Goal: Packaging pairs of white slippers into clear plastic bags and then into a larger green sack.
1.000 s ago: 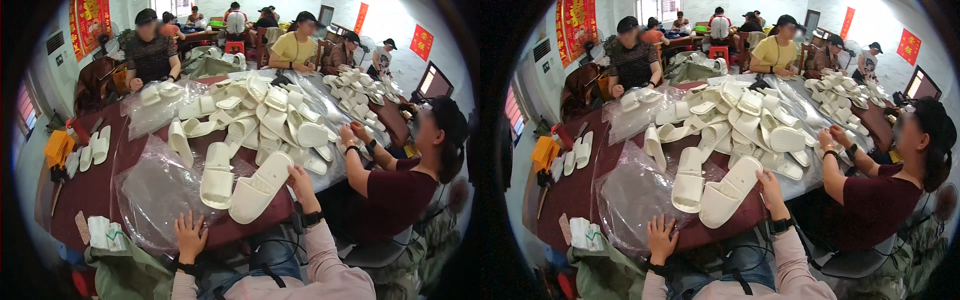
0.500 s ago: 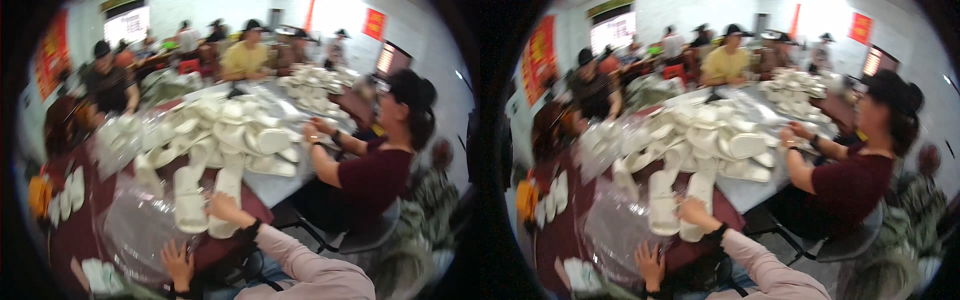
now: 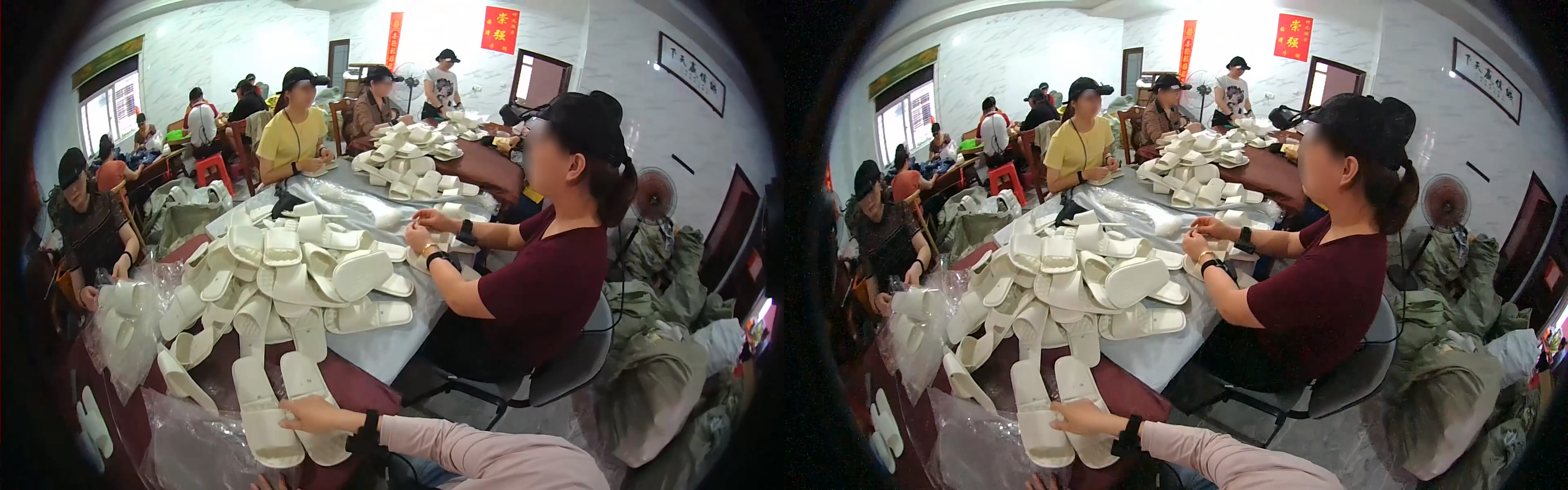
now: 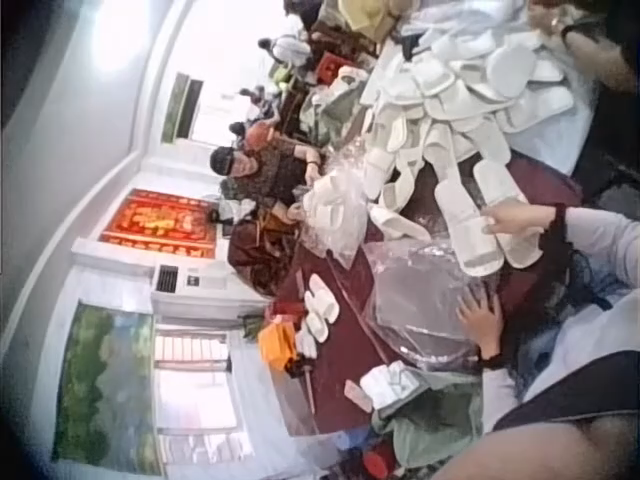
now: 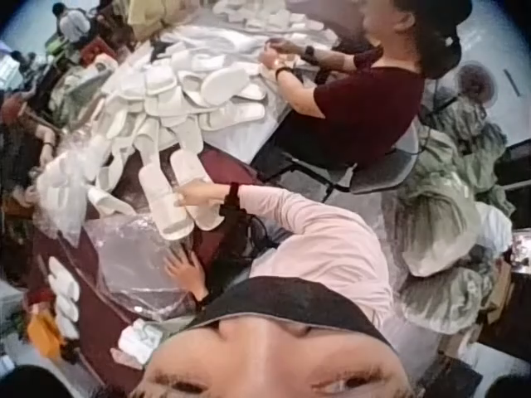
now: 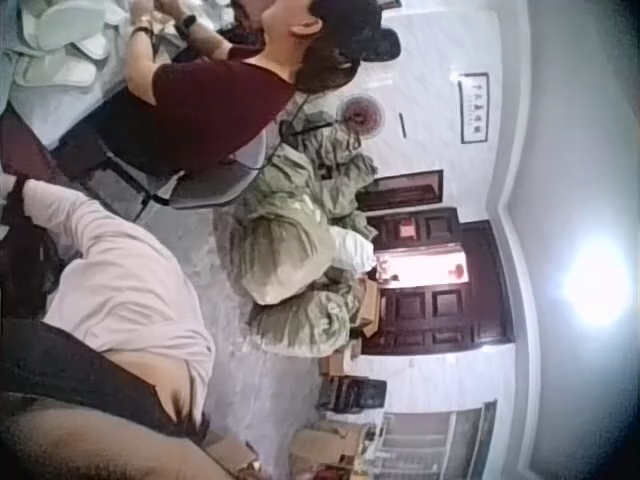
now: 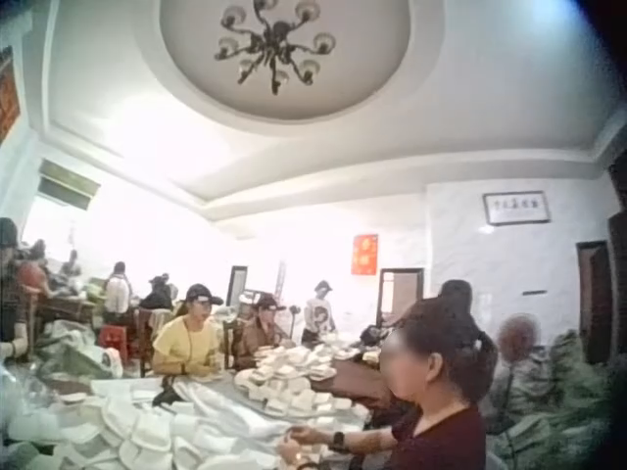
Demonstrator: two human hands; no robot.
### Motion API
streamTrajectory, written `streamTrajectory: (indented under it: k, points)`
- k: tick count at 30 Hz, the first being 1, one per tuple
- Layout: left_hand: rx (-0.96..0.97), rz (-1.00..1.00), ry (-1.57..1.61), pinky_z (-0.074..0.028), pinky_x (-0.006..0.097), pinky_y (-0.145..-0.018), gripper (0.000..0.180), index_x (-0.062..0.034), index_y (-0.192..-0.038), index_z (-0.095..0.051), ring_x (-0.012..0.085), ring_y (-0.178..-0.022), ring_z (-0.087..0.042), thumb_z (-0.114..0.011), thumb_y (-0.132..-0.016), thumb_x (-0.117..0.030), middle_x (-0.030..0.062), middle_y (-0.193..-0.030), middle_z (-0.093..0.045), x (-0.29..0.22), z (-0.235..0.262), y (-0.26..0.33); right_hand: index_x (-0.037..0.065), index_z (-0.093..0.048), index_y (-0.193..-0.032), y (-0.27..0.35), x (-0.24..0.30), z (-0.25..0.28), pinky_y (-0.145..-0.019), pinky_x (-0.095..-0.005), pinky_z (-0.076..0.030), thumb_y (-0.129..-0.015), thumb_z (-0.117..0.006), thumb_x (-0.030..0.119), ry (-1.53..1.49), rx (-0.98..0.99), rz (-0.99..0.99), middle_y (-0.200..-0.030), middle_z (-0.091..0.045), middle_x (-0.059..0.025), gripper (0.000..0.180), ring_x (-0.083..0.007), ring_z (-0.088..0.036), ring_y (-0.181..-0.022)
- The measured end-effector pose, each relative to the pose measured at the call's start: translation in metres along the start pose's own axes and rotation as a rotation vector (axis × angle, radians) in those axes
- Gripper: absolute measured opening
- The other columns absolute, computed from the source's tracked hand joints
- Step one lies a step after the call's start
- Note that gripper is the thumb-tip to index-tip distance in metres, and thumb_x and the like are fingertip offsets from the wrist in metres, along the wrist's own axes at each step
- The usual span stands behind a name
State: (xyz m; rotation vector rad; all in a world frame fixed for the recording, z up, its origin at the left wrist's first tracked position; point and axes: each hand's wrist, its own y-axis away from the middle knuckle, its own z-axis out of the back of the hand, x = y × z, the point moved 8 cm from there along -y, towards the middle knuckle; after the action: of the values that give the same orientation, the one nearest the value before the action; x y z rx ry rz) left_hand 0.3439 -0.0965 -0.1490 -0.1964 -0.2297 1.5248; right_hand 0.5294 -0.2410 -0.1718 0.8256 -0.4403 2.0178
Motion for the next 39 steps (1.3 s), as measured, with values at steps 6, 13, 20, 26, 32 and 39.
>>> streamTrajectory:
  k: [6,13,20,26,32,39]
  points:
    - [-0.06,0.009,0.043,-0.033,0.055,-0.099,0.041,-0.0176,-0.125,-0.056,0.0415,-0.122,-0.043,-0.053,-0.088,-0.035,0.0163,-0.131,-0.049,0.002,0.0,-0.005,0.008,-0.046,-0.123,0.029,-0.019,0.01,-0.072,-0.0444,-0.047,-0.087,-0.053,0.048,-0.036,0.186,-0.092,-0.09,-0.065,-0.02,0.054,-0.0381,-0.063,-0.083]
    - [-0.086,0.01,0.065,-0.034,0.055,-0.098,0.037,-0.0172,-0.12,-0.059,0.0414,-0.119,-0.045,-0.054,-0.087,-0.033,0.0165,-0.128,-0.052,0.0,0.011,-0.007,0.012,-0.049,-0.122,0.047,-0.033,0.008,-0.074,-0.0394,-0.047,-0.085,-0.059,0.045,-0.122,0.262,-0.058,-0.092,-0.064,-0.0178,0.051,-0.0335,-0.062,-0.088]
    - [-0.121,0.0,0.076,-0.036,0.054,-0.095,0.035,-0.0154,-0.116,-0.061,0.0414,-0.115,-0.047,-0.056,-0.086,-0.032,0.0171,-0.125,-0.054,-0.001,0.019,-0.005,0.015,-0.05,-0.121,0.044,-0.037,-0.001,-0.076,-0.041,-0.045,-0.085,-0.06,0.045,-0.252,0.331,0.024,-0.098,-0.061,-0.0162,0.049,-0.0312,-0.06,-0.093]
    - [-0.122,0.0,0.076,-0.037,0.053,-0.094,0.035,-0.0144,-0.115,-0.062,0.0411,-0.114,-0.048,-0.056,-0.086,-0.032,0.0165,-0.124,-0.054,-0.001,0.025,-0.007,0.01,-0.053,-0.115,0.045,-0.026,0.002,-0.075,-0.0393,-0.045,-0.082,-0.065,0.039,-0.181,0.273,-0.053,-0.092,-0.062,-0.016,0.046,-0.0314,-0.061,-0.09]
    - [-0.088,-0.003,0.062,-0.034,0.054,-0.098,0.046,-0.0165,-0.128,-0.052,0.0421,-0.121,-0.042,-0.055,-0.087,-0.038,0.0169,-0.135,-0.045,0.002,0.003,0.003,-0.001,-0.058,-0.108,0.041,-0.006,0.023,-0.074,-0.0386,-0.047,-0.08,-0.068,0.033,-0.278,0.033,-0.014,-0.093,-0.065,-0.0187,0.045,-0.0309,-0.062,-0.084]
    - [0.076,0.136,0.564,-0.022,0.052,-0.107,0.047,-0.0108,-0.129,-0.051,0.0415,-0.128,-0.033,-0.053,-0.084,-0.024,0.0137,-0.137,-0.044,0.029,-0.026,-0.003,0.004,-0.056,-0.102,0.069,-0.008,0.047,-0.059,-0.0247,-0.045,-0.087,-0.063,0.026,-1.045,-0.276,-0.373,-0.079,-0.061,-0.0053,0.027,-0.0104,-0.057,-0.067]
